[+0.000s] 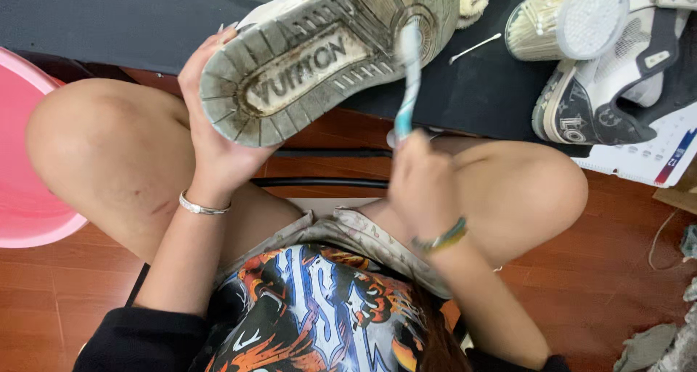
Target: The person scrubs a white and grey sneaker using a toothbrush and wipes it with a cloth. They clean the upper mesh, the side panels, and the sole, turning the shoe over to reach different areas.
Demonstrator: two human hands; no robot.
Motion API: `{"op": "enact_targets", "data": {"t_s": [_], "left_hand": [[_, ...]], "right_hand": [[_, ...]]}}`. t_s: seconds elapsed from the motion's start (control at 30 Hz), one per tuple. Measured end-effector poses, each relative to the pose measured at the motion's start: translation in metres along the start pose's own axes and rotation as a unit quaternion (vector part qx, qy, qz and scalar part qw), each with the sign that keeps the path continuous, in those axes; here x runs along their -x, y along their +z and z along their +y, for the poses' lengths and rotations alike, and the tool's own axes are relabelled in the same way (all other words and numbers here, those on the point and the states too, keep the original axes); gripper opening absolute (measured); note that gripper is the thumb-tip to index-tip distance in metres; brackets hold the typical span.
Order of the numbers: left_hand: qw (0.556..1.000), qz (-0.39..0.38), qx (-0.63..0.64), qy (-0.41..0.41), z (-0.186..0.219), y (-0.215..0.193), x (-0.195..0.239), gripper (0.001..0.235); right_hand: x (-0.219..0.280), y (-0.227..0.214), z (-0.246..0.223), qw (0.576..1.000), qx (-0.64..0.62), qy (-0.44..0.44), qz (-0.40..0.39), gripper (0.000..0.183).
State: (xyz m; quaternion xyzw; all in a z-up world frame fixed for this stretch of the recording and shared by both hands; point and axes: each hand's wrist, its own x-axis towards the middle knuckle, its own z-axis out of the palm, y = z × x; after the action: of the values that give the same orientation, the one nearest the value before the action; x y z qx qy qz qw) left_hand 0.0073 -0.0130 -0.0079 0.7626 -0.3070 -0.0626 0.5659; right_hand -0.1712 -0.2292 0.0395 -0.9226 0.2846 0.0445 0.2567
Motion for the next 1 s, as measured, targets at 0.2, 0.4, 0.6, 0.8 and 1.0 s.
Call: {"op": "enact_targets", "data": {"t_s": [0.2,0.4,0.6,0.8,1.0], "left_hand": [[0.999,0.005,0.037,-0.02,-0.001,0.0,0.004,0.096],[0.999,0.014,0.017,-0.026,0.001,0.001,0.004,0.099],[0.998,0.027,0.059,-0.028,-0.001,0.006,0.003,0.099],[0.997,0.036,0.059,-0.033,0.005,0.009,0.007,0.1],[0.995,0.046,0.078,-0.041,0.005,0.012,0.007,0.099]], "right_hand": [[-0.011,-0.014,0.006,1.0,0.005,0.015,0.0,0.022],[0.013,-0.012,-0.054,0.993,0.01,-0.03,-0.117,0.017],[-0.006,-0.01,-0.061,0.997,0.015,-0.024,-0.065,0.017],[0.017,-0.01,-0.078,0.99,0.011,0.029,-0.134,0.019],[0.008,-0.012,-0.085,0.998,-0.008,-0.037,-0.043,0.012]]}}
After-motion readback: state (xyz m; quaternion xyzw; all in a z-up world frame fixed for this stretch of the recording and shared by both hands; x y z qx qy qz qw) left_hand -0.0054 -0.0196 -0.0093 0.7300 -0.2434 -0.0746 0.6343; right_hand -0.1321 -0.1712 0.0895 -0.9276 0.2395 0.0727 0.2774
